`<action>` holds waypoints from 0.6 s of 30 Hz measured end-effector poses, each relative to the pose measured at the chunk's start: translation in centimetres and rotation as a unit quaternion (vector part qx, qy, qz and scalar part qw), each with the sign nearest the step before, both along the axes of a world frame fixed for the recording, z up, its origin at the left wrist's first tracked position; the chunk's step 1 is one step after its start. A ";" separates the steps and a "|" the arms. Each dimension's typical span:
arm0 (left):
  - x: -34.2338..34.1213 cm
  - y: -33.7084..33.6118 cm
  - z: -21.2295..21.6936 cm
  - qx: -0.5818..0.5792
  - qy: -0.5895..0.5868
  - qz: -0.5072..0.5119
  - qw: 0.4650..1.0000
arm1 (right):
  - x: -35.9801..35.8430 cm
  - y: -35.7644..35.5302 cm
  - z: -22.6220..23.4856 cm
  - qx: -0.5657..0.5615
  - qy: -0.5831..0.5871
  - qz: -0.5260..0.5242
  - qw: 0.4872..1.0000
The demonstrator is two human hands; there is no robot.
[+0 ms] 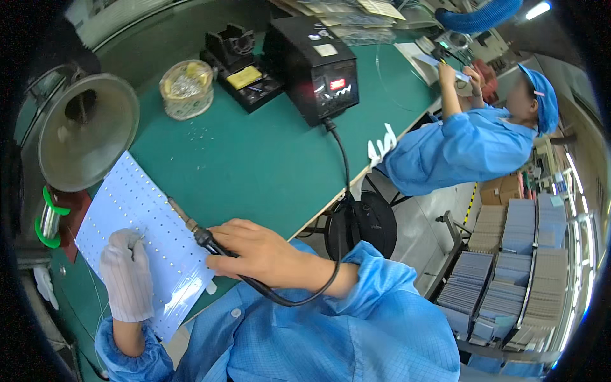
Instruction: The person aligns an LED circuit board on the workbench, feeds soldering wire from a spool, and solders connection points across the board using a soldering iron and the wire.
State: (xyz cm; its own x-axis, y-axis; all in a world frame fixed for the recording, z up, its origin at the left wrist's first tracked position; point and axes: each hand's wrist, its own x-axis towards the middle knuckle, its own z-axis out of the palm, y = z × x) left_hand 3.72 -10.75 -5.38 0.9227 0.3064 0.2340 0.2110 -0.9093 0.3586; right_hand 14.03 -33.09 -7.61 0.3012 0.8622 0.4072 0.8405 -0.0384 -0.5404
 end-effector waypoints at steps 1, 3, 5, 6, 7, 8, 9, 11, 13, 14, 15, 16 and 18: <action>0.1 0.1 -0.2 0.001 -0.004 -0.005 1.000 | 0.0 0.2 -0.2 -0.011 0.000 0.003 1.000; 0.3 0.3 -0.4 0.013 -0.011 0.030 0.999 | 0.0 0.3 -0.2 0.006 -0.008 -0.004 1.000; 0.3 0.4 -0.5 0.005 -0.007 0.031 0.999 | -0.1 0.4 -0.3 0.030 -0.024 -0.007 0.999; 0.4 0.4 -0.5 -0.003 0.001 0.036 0.999 | -0.1 0.3 -0.3 0.031 -0.028 -0.012 0.999; 0.3 0.5 -0.5 -0.002 -0.004 0.031 1.000 | -0.1 0.3 -0.2 0.027 -0.025 -0.007 0.999; 0.2 0.6 -0.5 -0.004 -0.007 0.023 1.000 | -0.1 0.2 -0.1 0.023 -0.023 -0.002 0.999; 0.1 0.6 -0.4 -0.005 -0.011 0.016 1.000 | -0.1 0.2 0.2 0.026 -0.029 -0.006 0.999; -0.5 0.3 0.5 -0.030 -0.033 0.030 0.999 | -0.2 0.5 0.5 0.041 -0.002 0.006 0.999; -1.0 -0.1 0.8 -0.056 -0.054 0.044 0.996 | -0.2 0.6 0.5 0.047 0.018 -0.016 0.999; -1.2 -0.3 0.4 -0.127 -0.060 0.045 0.989 | -0.2 0.5 0.4 0.048 0.042 -0.037 0.997; -1.2 -0.5 0.2 -0.197 -0.066 0.048 0.977 | -0.4 0.4 0.1 0.051 0.040 -0.035 0.997; -1.6 -0.9 1.1 -0.185 -0.072 0.070 0.978 | -0.7 0.5 0.1 0.083 0.052 -0.068 0.993; -2.2 -1.2 2.9 -0.101 -0.012 -0.132 0.986 | -0.7 1.3 0.9 0.110 0.087 -0.084 0.986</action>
State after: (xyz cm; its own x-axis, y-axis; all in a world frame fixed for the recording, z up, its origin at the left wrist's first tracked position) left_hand 1.48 -11.95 -2.51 0.9715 0.0991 0.2155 -0.0342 -0.8405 0.5407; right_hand 13.30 -31.76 -6.72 0.5149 0.6900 0.5087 0.7257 -0.0350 -0.6871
